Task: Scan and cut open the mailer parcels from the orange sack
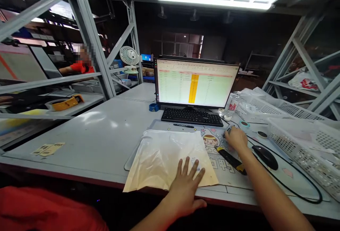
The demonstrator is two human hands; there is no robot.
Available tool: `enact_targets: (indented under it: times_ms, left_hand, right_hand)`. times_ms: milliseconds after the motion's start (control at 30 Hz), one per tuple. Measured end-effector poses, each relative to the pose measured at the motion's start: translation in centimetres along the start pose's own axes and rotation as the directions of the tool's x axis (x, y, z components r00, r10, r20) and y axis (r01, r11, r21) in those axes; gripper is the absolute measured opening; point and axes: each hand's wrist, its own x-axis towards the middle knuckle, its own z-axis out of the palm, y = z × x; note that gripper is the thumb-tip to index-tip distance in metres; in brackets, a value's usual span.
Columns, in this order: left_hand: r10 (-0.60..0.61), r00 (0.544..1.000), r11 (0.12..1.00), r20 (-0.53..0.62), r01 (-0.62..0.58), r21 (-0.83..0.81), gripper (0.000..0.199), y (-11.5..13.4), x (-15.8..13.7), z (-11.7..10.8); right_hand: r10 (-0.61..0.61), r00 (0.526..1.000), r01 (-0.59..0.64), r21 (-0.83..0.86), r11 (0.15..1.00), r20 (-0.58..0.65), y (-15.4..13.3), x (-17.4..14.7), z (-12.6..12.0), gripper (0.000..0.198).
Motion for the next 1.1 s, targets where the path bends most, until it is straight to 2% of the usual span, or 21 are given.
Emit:
enact_targets:
  times_ms: [67, 200, 300, 400, 567, 633, 700, 767, 833, 933, 1033, 1100]
  left_hand:
    - [0.000, 1.000, 1.000, -0.007, 0.000, 0.007, 0.106, 0.1, 0.1, 0.1]
    - [-0.004, 1.000, 0.999, -0.010, 0.004, 0.034, 0.102, 0.3, 0.1, -0.1]
    - [-0.011, 1.000, 0.999, -0.006, 0.012, 0.049, 0.100, 0.4, 0.1, -0.3]
    - [-0.003, 1.000, 0.999, -0.006, 0.004, 0.054, 0.100, 0.4, 0.1, -0.3]
    - [0.001, 1.000, 0.999, -0.006, -0.001, 0.041, 0.100, 0.3, 0.1, -0.3]
    - [0.003, 1.000, 1.000, 0.001, -0.003, 0.029, 0.100, 0.4, 0.0, -0.4]
    - [0.004, 1.000, 1.000, 0.004, -0.004, 0.017, 0.099, 0.4, -0.1, -0.4]
    - [0.009, 1.000, 1.000, 0.001, -0.009, 0.008, 0.097, 0.4, -0.2, -0.5]
    - [0.031, 1.000, 1.000, -0.002, -0.031, 0.008, 0.092, 0.5, -0.3, -0.5]
    - [0.083, 0.997, 0.996, -0.003, -0.083, 0.024, 0.081, 0.8, -0.6, -0.5]
    - [0.119, 0.993, 0.992, 0.011, -0.119, 0.050, 0.081, 1.1, -2.0, -0.8]
    - [0.203, 0.979, 0.978, -0.029, -0.201, 0.054, 0.077, 0.7, -4.5, -1.3]
  right_hand:
    - [-0.041, 0.998, 0.040, 0.021, 0.999, 0.041, -1.9, 1.1, 1.4, 0.044]
    - [-0.112, 0.985, 0.107, 0.048, 0.993, 0.129, -6.2, 2.3, 6.1, 0.056]
    - [-0.078, 0.990, 0.073, 0.041, 0.996, 0.116, -7.8, 2.8, 8.9, 0.069]
    - [-0.059, 0.997, 0.058, 0.032, 0.998, 0.052, -8.0, 3.6, 10.0, 0.071]
    - [-0.144, 0.977, 0.143, 0.018, 0.990, 0.157, -7.2, 5.3, 9.0, 0.051]
    - [-0.168, 0.973, 0.163, 0.050, 0.985, 0.160, -7.4, 5.4, 8.2, 0.048]
    - [-0.246, 0.955, 0.232, 0.102, 0.967, 0.165, -8.3, 4.9, 7.2, 0.049]
    - [-0.375, 0.909, 0.349, 0.163, 0.923, 0.180, -10.0, 3.6, 6.1, 0.049]
    - [-0.512, 0.828, 0.457, 0.255, 0.852, 0.228, -12.1, 1.5, 5.0, 0.049]
    - [-0.630, 0.716, 0.510, 0.392, 0.766, 0.300, -15.3, -2.0, 3.6, 0.048]
    - [-0.657, 0.676, 0.502, 0.444, 0.742, 0.333, -17.8, -5.0, 2.1, 0.044]
    - [-0.662, 0.663, 0.492, 0.463, 0.737, 0.348, -18.8, -6.4, 0.8, 0.040]
